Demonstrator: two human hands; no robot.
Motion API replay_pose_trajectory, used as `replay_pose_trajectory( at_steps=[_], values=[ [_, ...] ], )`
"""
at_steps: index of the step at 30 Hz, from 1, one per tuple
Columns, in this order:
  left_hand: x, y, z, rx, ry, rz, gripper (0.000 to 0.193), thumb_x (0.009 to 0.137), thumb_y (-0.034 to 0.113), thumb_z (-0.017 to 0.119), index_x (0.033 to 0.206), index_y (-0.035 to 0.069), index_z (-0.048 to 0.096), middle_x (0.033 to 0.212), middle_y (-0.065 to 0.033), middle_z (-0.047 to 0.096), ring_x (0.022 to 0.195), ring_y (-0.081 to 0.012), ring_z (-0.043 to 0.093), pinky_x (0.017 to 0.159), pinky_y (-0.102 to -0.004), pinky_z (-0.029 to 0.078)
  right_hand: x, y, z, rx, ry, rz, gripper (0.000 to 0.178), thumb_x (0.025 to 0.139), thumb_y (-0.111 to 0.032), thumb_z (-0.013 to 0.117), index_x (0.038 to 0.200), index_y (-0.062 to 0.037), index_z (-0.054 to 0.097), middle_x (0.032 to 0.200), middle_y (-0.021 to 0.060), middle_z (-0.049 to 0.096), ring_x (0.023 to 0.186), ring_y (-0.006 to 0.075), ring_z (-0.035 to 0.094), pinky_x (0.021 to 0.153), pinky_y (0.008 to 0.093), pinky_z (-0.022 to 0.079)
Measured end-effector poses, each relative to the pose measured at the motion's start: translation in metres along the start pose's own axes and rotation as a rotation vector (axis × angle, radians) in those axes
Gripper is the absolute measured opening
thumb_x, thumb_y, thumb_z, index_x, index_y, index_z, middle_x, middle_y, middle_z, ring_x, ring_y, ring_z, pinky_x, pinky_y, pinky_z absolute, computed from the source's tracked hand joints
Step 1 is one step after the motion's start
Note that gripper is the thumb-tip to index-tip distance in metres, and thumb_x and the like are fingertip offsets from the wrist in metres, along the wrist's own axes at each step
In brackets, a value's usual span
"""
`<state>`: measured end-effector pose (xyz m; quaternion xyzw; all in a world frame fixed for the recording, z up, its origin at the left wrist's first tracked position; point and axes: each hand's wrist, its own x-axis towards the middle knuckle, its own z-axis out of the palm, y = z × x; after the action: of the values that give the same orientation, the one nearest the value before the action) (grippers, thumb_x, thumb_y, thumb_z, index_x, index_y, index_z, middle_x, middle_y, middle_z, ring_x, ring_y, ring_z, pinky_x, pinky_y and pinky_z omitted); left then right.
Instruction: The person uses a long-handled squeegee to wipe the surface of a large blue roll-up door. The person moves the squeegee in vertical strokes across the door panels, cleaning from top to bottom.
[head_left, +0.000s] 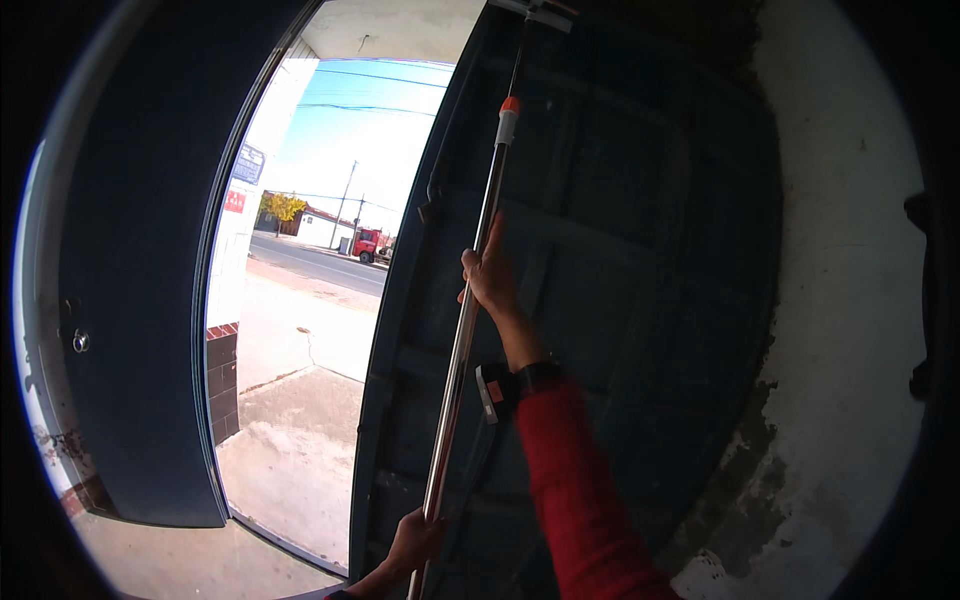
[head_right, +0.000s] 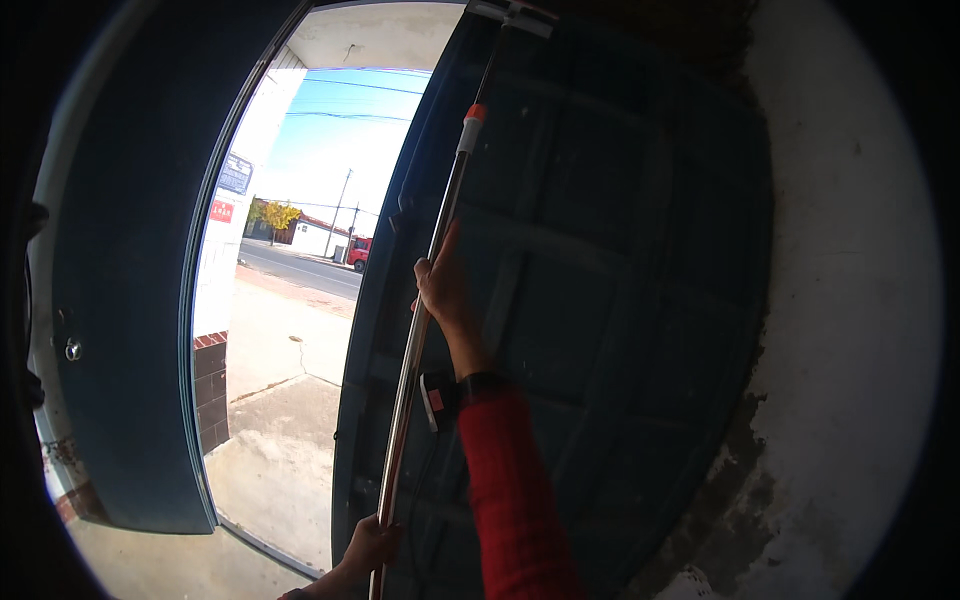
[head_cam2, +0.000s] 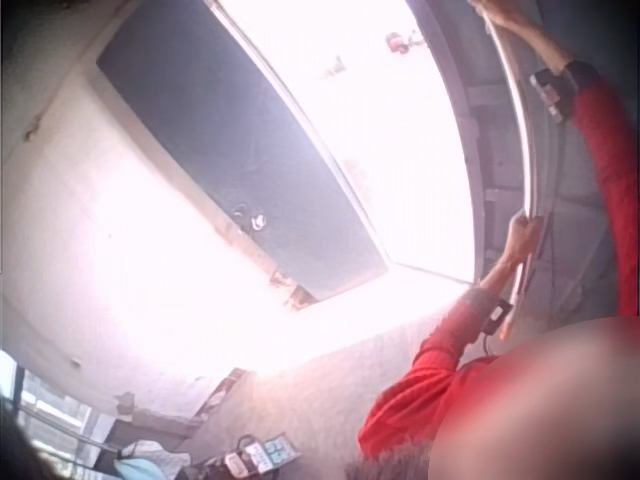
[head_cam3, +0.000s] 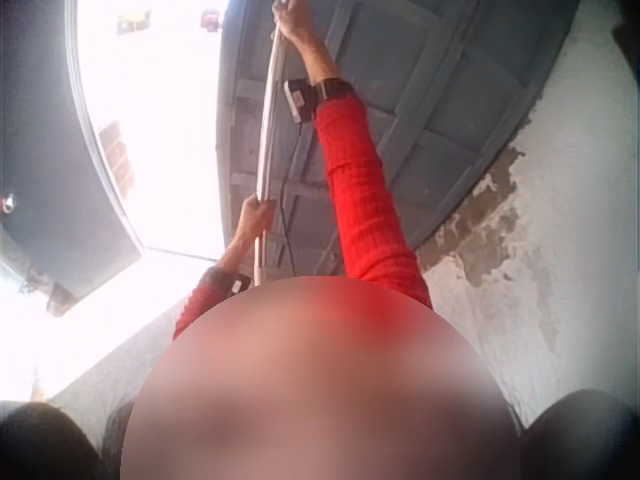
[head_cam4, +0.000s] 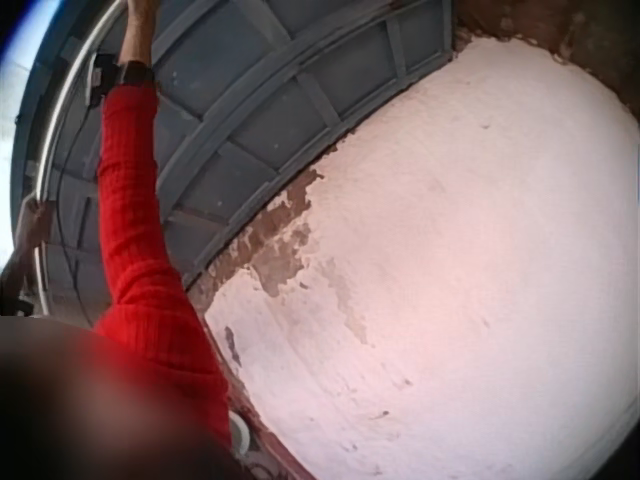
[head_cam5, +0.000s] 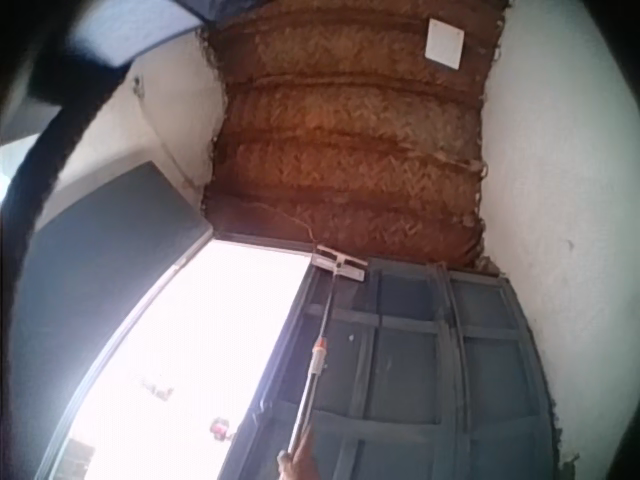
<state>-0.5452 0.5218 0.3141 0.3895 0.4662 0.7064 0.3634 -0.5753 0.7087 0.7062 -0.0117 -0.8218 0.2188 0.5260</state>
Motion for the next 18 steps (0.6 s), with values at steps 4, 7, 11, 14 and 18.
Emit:
replay_pose_trajectory(
  at_steps=[4, 7, 11, 14, 18],
  values=[
    [-0.058, -0.06, -0.021, 0.098, 0.07, -0.138, 0.021, 0.098, 0.022, 0.068, 0.092, 0.005, 0.058, 0.064, 0.0023, 0.056, 0.053, -0.0072, 0.055, 0.047, -0.0274, 0.045, -0.113, 0.023, 0.049, 0.08, -0.102, 0.204, 0.091, 0.101, -0.014, 0.051, 0.163, -0.0201, -0.015, 0.069, 0.0082, 0.059, 0.048, 0.0187, 0.059, 0.045, 0.0348, 0.057],
    [-0.098, -0.089, -0.037, 0.132, 0.101, -0.211, 0.02, 0.099, 0.021, 0.068, 0.092, 0.005, 0.058, 0.065, 0.0025, 0.056, 0.054, -0.0071, 0.055, 0.047, -0.0275, 0.045, -0.198, 0.023, 0.075, 0.256, -0.196, 0.155, 0.091, 0.103, -0.017, 0.051, 0.163, -0.0209, -0.016, 0.074, 0.0068, 0.057, 0.051, 0.0166, 0.059, 0.047, 0.0336, 0.057],
    [-0.097, -0.085, -0.042, 0.151, 0.113, -0.169, 0.02, 0.099, 0.021, 0.068, 0.092, 0.006, 0.058, 0.065, 0.0026, 0.056, 0.054, -0.007, 0.055, 0.047, -0.0277, 0.044, -0.171, 0.02, 0.073, 0.27, -0.193, 0.142, 0.091, 0.102, -0.015, 0.051, 0.164, -0.0196, -0.015, 0.075, 0.0071, 0.057, 0.051, 0.0163, 0.057, 0.046, 0.033, 0.055],
    [-0.063, -0.053, -0.029, 0.177, 0.086, -0.139, 0.019, 0.099, 0.021, 0.068, 0.092, 0.006, 0.058, 0.066, 0.0028, 0.056, 0.054, -0.0069, 0.055, 0.047, -0.0277, 0.044, -0.099, 0.01, 0.054, 0.196, -0.058, -0.077, 0.09, 0.1, -0.008, 0.048, 0.164, -0.0173, -0.014, 0.073, 0.0087, 0.059, 0.048, 0.0182, 0.057, 0.043, 0.0342, 0.054],
    [-0.014, -0.005, -0.001, 0.109, 0.001, 0.044, 0.019, 0.099, 0.02, 0.068, 0.091, 0.006, 0.058, 0.066, 0.0029, 0.056, 0.054, -0.0068, 0.055, 0.047, -0.0277, 0.044, -0.013, -0.017, 0.01, 0.183, 0.008, 0.063, 0.089, 0.102, -0.013, 0.053, 0.165, -0.0254, -0.008, 0.076, 0.005, 0.054, 0.056, 0.0145, 0.056, 0.043, 0.0333, 0.057]
  ],
)
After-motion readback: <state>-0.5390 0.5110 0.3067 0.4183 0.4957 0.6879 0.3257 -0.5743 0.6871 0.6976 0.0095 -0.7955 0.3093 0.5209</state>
